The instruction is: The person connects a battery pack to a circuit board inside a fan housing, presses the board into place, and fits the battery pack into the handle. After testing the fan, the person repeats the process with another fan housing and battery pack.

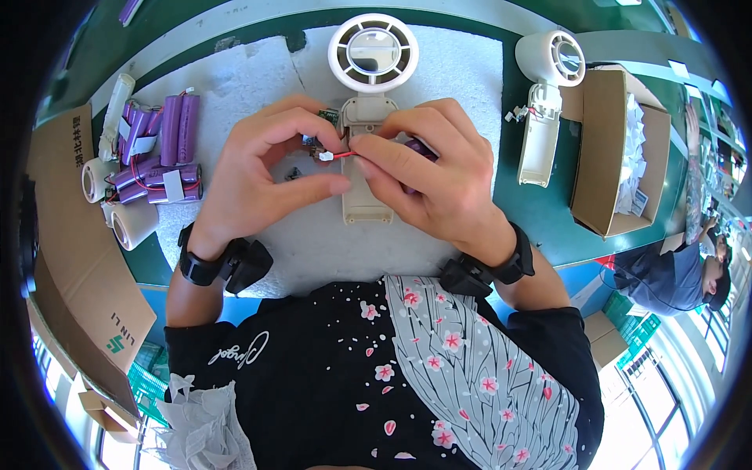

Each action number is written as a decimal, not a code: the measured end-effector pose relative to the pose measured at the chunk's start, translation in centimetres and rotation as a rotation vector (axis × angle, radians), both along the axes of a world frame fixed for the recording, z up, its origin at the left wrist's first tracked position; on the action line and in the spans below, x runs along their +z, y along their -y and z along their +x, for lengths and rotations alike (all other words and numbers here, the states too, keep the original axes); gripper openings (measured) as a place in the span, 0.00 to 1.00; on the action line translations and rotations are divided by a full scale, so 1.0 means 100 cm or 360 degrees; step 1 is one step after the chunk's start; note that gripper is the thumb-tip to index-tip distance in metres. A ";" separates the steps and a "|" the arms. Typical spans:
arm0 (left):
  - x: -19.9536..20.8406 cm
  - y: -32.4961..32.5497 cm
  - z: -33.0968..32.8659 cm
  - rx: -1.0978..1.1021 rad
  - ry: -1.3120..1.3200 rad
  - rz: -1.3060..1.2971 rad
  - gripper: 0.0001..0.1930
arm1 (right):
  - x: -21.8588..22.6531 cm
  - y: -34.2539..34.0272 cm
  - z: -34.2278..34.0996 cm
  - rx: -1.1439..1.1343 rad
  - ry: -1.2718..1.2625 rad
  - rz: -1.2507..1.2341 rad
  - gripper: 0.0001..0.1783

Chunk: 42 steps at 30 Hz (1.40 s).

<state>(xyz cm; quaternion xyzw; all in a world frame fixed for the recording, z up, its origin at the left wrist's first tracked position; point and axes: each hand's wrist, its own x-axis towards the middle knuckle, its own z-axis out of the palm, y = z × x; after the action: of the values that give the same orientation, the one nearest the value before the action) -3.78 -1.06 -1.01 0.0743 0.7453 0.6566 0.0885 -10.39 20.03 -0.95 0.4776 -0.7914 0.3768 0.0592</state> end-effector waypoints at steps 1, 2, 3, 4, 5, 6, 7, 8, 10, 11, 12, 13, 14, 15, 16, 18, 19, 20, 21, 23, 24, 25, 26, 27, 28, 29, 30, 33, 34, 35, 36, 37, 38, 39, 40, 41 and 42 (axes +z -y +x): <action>0.000 0.000 0.000 -0.0001 0.0003 0.0001 0.10 | 0.000 0.000 0.001 -0.0001 0.0003 0.0001 0.16; -0.001 0.001 0.001 0.0013 -0.0006 0.0003 0.10 | 0.001 0.001 0.001 -0.0021 0.0010 0.0008 0.15; -0.001 0.001 0.001 0.0027 -0.0015 0.0005 0.10 | 0.001 0.002 0.002 -0.0041 0.0017 0.0014 0.14; -0.001 0.001 0.001 0.0041 -0.0024 0.0007 0.10 | 0.001 0.002 0.003 -0.0061 0.0023 0.0021 0.12; -0.001 0.001 0.001 0.0039 -0.0023 0.0008 0.10 | 0.001 0.002 0.002 -0.0063 0.0024 0.0021 0.12; -0.001 0.001 0.002 0.0052 -0.0011 0.0015 0.10 | 0.001 0.002 0.002 -0.0059 -0.0035 0.0007 0.13; 0.000 0.001 0.002 0.0065 0.0001 0.0022 0.11 | 0.000 0.002 0.001 -0.0054 -0.0095 -0.0009 0.13; 0.000 0.000 0.003 0.0079 0.0012 0.0029 0.11 | 0.000 0.001 0.001 -0.0050 -0.0155 -0.0024 0.14; 0.001 -0.001 0.003 0.0109 0.0013 0.0047 0.11 | 0.001 0.002 0.002 -0.0050 -0.0100 -0.0027 0.13; 0.001 -0.002 0.003 0.0140 0.0013 0.0064 0.11 | 0.001 0.002 0.003 -0.0049 -0.0045 -0.0030 0.13; 0.001 -0.003 0.003 0.0173 0.0011 0.0080 0.10 | 0.002 0.002 0.002 -0.0046 0.0008 -0.0033 0.13; 0.001 -0.002 0.002 0.0174 0.0011 0.0081 0.10 | 0.002 0.002 0.002 -0.0045 0.0008 -0.0033 0.13; 0.000 -0.002 0.002 0.0162 -0.0037 0.0043 0.10 | 0.003 0.002 0.002 -0.0031 0.0053 -0.0029 0.12; -0.001 -0.001 0.002 0.0150 -0.0084 0.0004 0.10 | 0.003 0.002 0.002 -0.0017 0.0099 -0.0025 0.11; -0.002 0.000 0.001 0.0138 -0.0131 -0.0034 0.09 | 0.003 0.002 0.002 -0.0002 0.0145 -0.0021 0.10; -0.002 0.000 0.001 0.0139 -0.0172 -0.0110 0.09 | 0.005 0.002 0.003 -0.0016 0.0235 -0.0029 0.08; -0.002 0.000 0.000 0.0139 -0.0213 -0.0189 0.09 | 0.007 0.002 0.004 -0.0031 0.0326 -0.0039 0.07; -0.002 0.001 0.000 0.0139 -0.0254 -0.0267 0.09 | 0.007 0.002 0.004 -0.0045 0.0417 -0.0050 0.06; -0.002 0.000 0.000 0.0141 -0.0255 -0.0266 0.09 | 0.007 0.002 0.004 -0.0044 0.0416 -0.0048 0.06; 0.000 -0.003 0.001 0.0177 -0.0399 -0.0396 0.09 | 0.007 0.003 0.004 -0.0074 0.0492 -0.0062 0.05; 0.000 -0.004 0.001 0.0196 -0.0472 -0.0461 0.10 | 0.007 0.003 0.005 -0.0089 0.0529 -0.0068 0.04; 0.000 -0.003 0.001 0.0198 -0.0472 -0.0461 0.10 | 0.007 0.003 0.005 -0.0086 0.0529 -0.0068 0.04; -0.002 -0.003 0.001 0.0224 -0.0484 -0.0461 0.10 | 0.008 0.003 0.005 -0.0090 0.0531 -0.0057 0.04; -0.004 -0.003 0.001 0.0249 -0.0495 -0.0459 0.10 | 0.009 0.003 0.005 -0.0094 0.0534 -0.0045 0.04; -0.005 -0.003 0.002 0.0274 -0.0507 -0.0458 0.10 | 0.009 0.003 0.005 -0.0098 0.0537 -0.0033 0.04; -0.004 -0.003 0.002 0.0276 -0.0506 -0.0458 0.10 | 0.010 0.003 0.006 -0.0096 0.0537 -0.0032 0.04; -0.003 -0.004 0.002 0.0310 -0.0464 -0.0415 0.10 | 0.010 0.003 0.006 -0.0096 0.0491 0.0015 0.04; -0.001 -0.005 0.003 0.0378 -0.0377 -0.0332 0.10 | 0.011 0.003 0.007 -0.0094 0.0402 0.0108 0.06; -0.002 -0.006 0.004 0.0393 -0.0366 -0.0314 0.10 | 0.011 0.004 0.008 -0.0103 0.0348 0.0111 0.08; -0.002 -0.006 0.004 0.0408 -0.0356 -0.0295 0.10 | 0.011 0.004 0.008 -0.0112 0.0293 0.0115 0.09; -0.003 -0.007 0.004 0.0422 -0.0345 -0.0276 0.10 | 0.011 0.005 0.009 -0.0122 0.0239 0.0118 0.10; -0.003 -0.008 0.004 0.0423 -0.0345 -0.0276 0.10 | 0.011 0.005 0.009 -0.0121 0.0239 0.0119 0.10; -0.004 -0.010 0.004 0.0457 -0.0350 -0.0233 0.08 | 0.010 0.006 0.009 -0.0127 0.0224 0.0111 0.11; -0.005 -0.012 0.004 0.0491 -0.0355 -0.0190 0.07 | 0.010 0.006 0.009 -0.0133 0.0209 0.0103 0.12; -0.005 -0.012 0.004 0.0525 -0.0359 -0.0147 0.06 | 0.009 0.006 0.009 -0.0139 0.0195 0.0095 0.13; -0.005 -0.012 0.004 0.0526 -0.0358 -0.0147 0.06 | 0.009 0.006 0.009 -0.0138 0.0196 0.0095 0.13; -0.005 -0.012 0.003 0.0510 -0.0348 -0.0137 0.06 | 0.009 0.006 0.009 -0.0146 0.0188 0.0085 0.12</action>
<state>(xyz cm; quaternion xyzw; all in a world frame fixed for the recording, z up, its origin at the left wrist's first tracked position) -3.43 0.17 -1.50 0.0217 0.7801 0.6179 -0.0955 -9.51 19.43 -0.06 0.4191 -0.8245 0.3800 0.0168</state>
